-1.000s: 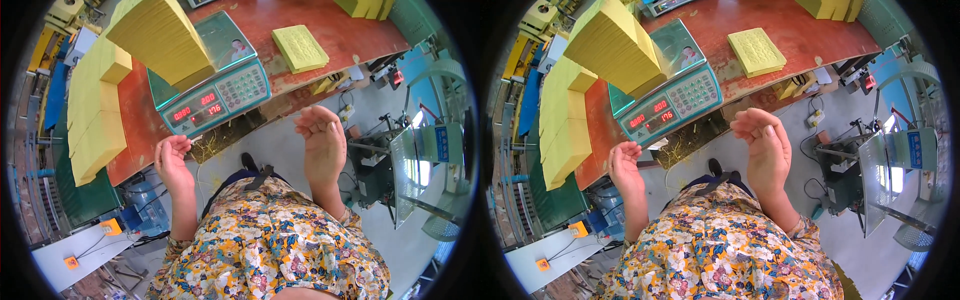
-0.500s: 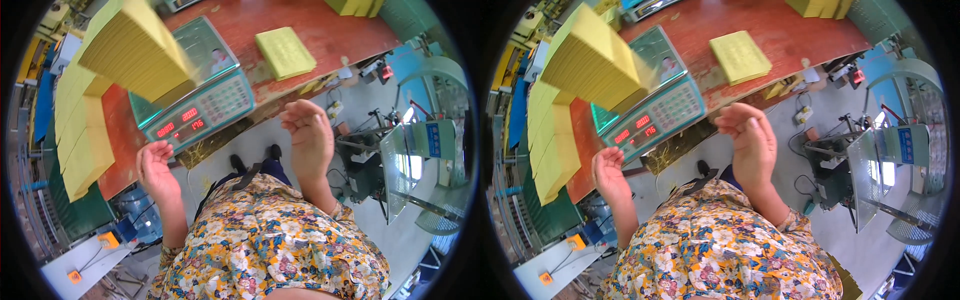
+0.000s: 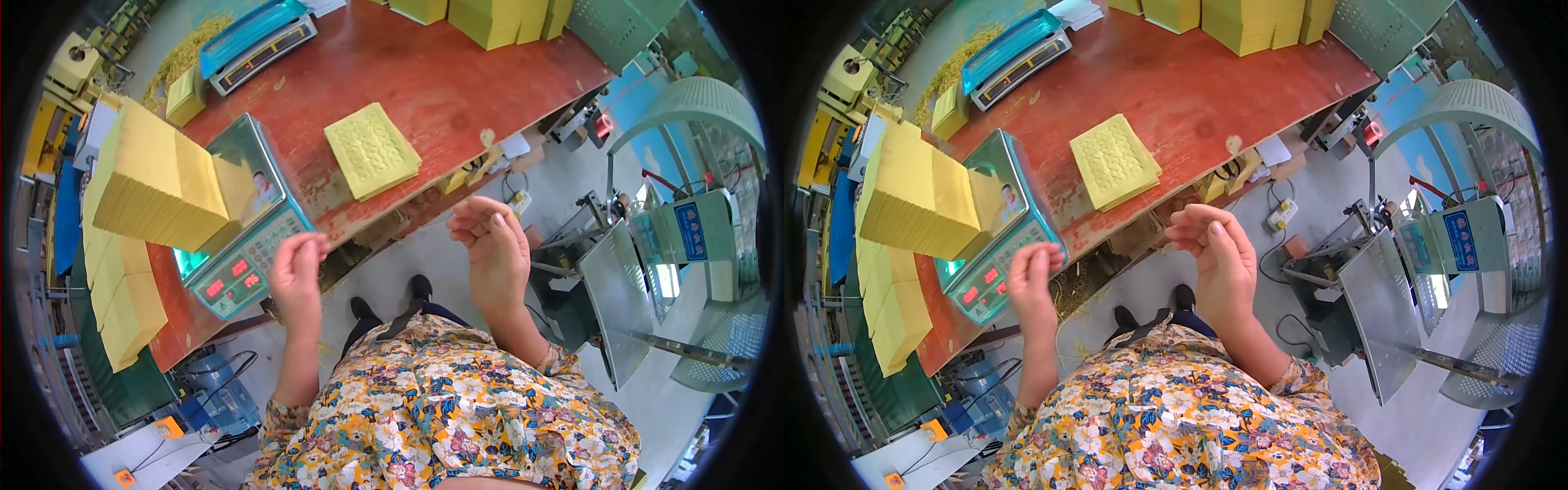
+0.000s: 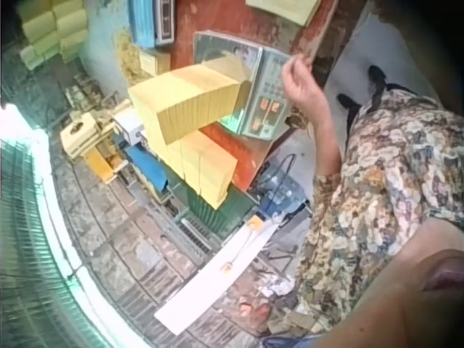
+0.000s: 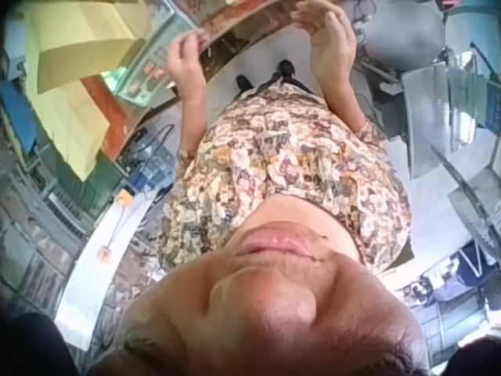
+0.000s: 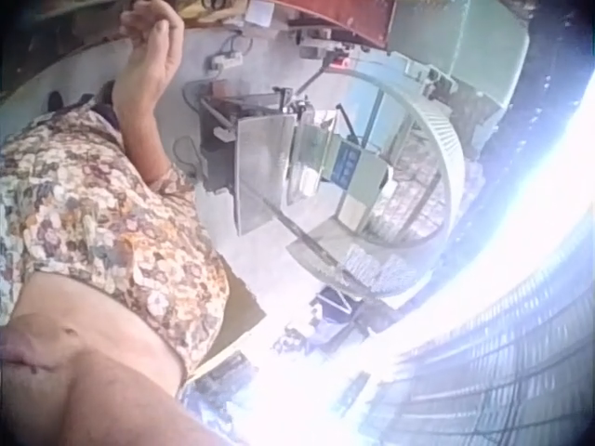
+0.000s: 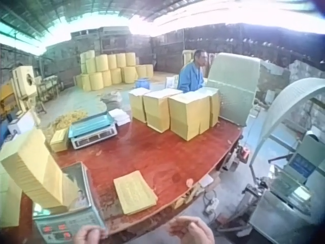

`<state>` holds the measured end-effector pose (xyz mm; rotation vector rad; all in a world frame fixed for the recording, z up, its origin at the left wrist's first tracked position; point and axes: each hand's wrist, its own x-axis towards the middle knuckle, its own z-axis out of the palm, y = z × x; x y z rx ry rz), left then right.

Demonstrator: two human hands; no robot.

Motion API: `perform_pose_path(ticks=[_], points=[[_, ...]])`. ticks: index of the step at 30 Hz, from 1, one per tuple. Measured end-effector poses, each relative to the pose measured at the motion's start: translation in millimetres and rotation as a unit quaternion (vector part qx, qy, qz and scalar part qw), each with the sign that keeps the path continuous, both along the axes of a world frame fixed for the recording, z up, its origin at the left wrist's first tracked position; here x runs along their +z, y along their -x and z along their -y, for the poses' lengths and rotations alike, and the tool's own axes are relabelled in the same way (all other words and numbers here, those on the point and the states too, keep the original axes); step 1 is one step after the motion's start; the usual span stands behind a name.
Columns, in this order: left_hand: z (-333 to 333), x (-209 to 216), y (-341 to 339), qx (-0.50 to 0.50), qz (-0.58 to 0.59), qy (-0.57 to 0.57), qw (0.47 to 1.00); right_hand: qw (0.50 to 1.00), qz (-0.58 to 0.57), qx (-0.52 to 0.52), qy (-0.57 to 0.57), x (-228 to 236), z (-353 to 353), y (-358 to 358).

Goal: Stacking and weighing embossed yellow paper products at a factory workstation and placing them on a conveyor.

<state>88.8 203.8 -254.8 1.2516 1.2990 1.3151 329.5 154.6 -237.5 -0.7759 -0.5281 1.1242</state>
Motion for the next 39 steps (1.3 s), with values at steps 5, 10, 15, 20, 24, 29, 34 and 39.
perform_pose_path(ticks=[5, 10, 15, 20, 24, 29, 34, 39], points=[[-50, -24, -61, -0.074, -0.341, -0.224, 0.91, 0.999, -0.018, 0.029, -0.002, -4, -6, -26], [-83, -35, -93, -0.124, -0.479, -0.226, 0.839, 0.999, -0.035, 0.037, 0.016, -9, -5, -44], [-96, -50, -95, -0.1, -0.532, -0.215, 0.813, 0.997, -0.036, 0.059, 0.025, -10, -7, -48], [-90, -47, -98, -0.076, -0.534, -0.228, 0.811, 0.997, 0.0, 0.066, 0.045, -12, -4, -46], [-69, -60, -91, -0.041, -0.519, -0.205, 0.829, 0.991, 0.004, 0.124, 0.048, -14, -11, -34], [-57, -67, -76, -0.009, -0.465, -0.218, 0.858, 0.983, 0.015, 0.179, 0.047, -12, -21, -21], [-66, -61, -73, -0.023, -0.491, -0.231, 0.839, 0.978, 0.013, 0.202, 0.042, -11, -27, -15], [-79, -55, -79, -0.078, -0.516, -0.248, 0.816, 0.984, 0.003, 0.172, 0.055, -14, -29, -20]])
